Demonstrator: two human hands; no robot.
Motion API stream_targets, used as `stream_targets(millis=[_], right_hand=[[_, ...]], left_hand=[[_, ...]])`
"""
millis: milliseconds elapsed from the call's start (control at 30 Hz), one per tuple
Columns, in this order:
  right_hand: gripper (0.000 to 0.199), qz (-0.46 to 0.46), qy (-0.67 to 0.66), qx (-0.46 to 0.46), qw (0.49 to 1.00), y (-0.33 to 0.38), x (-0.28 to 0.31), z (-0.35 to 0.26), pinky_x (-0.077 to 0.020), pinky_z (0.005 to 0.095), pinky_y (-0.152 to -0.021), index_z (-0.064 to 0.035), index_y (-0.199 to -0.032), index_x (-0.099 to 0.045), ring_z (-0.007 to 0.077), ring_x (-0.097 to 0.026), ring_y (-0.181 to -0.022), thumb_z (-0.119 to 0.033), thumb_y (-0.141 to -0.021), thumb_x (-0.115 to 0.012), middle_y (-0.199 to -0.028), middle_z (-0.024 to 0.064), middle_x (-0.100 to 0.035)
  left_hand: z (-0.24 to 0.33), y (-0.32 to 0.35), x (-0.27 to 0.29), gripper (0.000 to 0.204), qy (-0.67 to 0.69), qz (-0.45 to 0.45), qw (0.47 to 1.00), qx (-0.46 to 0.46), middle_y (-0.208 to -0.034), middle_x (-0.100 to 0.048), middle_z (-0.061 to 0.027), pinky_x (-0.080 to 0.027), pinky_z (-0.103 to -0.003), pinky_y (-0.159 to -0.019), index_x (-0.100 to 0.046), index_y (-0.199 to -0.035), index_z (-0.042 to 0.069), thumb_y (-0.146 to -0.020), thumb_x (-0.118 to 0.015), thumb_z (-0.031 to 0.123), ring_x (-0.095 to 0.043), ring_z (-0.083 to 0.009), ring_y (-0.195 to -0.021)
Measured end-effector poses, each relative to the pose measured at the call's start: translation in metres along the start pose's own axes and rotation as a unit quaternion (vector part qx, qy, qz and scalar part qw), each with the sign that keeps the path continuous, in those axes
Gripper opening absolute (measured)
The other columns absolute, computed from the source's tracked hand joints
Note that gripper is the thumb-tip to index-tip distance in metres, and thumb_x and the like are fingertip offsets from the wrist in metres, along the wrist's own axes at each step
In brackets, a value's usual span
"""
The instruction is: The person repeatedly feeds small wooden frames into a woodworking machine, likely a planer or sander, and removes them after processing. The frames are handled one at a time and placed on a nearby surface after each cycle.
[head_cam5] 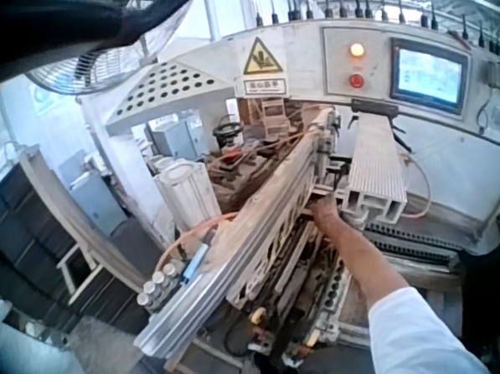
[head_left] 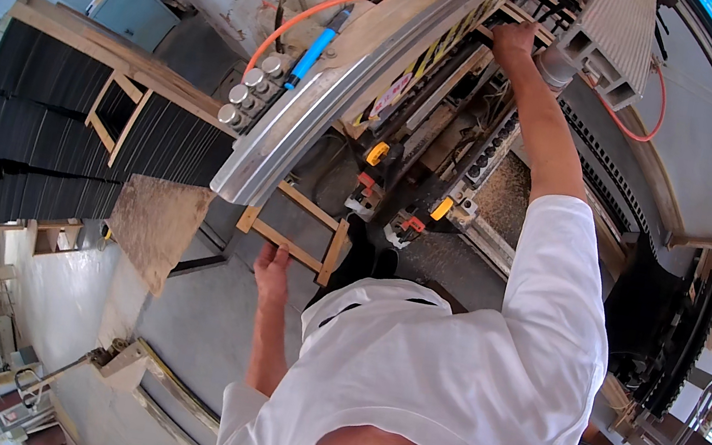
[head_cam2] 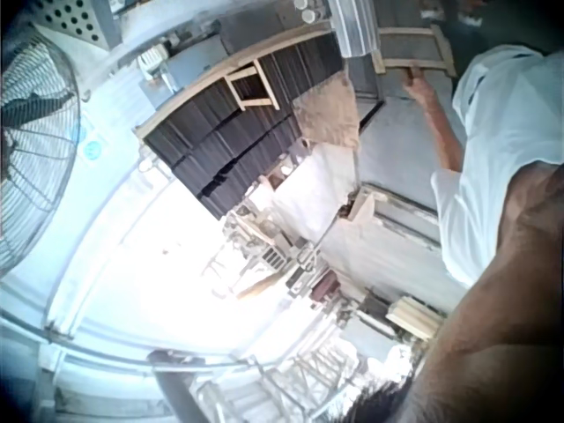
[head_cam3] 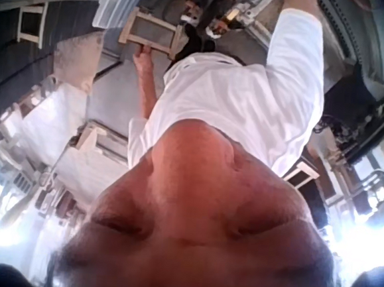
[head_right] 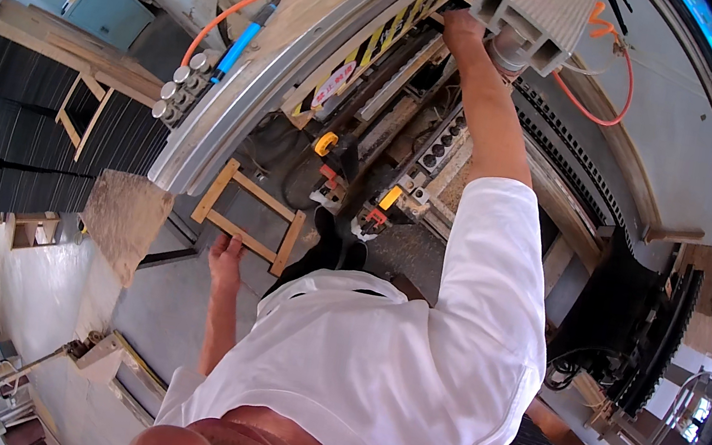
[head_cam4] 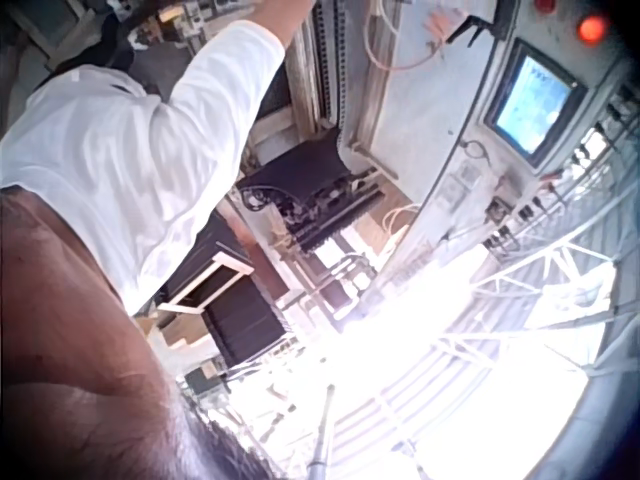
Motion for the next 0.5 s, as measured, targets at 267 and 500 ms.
stream_targets(millis=[267, 500], right_hand=[[0.024, -0.039, 0.089, 0.007, 0.995, -0.008, -0.006, 0.012, -0.0402, 0.0566, -0.094, -0.0133, -0.11, -0.066, 0.0333, -0.064, -0.105, -0.019, -0.089, -0.055, -0.11, 0.0113, -0.069], [0.026, 0.244, -0.166, 0.075, 0.953, 0.093, 0.099, -0.021, -0.043, 0.0465, -0.092, -0.0089, -0.101, -0.066, 0.0331, -0.057, -0.107, -0.021, -0.078, -0.069, -0.106, 0.0119, -0.065]], left_hand=[[0.12, 0.035, 0.051, 0.031, 0.021, 0.015, 0.991, -0.134, -0.112, -0.065, -0.0064, -0.046, -0.027, -0.085, -0.058, -0.122, 0.0, -0.095, -0.057, 0.016, -0.057, -0.0115, -0.096], [0.242, 0.012, 0.18, 0.036, 0.153, 0.061, 0.955, -0.248, -0.115, -0.062, -0.0084, -0.047, -0.031, -0.091, -0.052, -0.127, -0.004, -0.097, -0.055, 0.015, -0.06, -0.0164, -0.103]])
Point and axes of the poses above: each hand's wrist, its own y-axis away from the middle knuckle, its own x-axis out of the back of the hand, z = x × y, the point moved 6 cm from there along -y, towards the middle knuckle
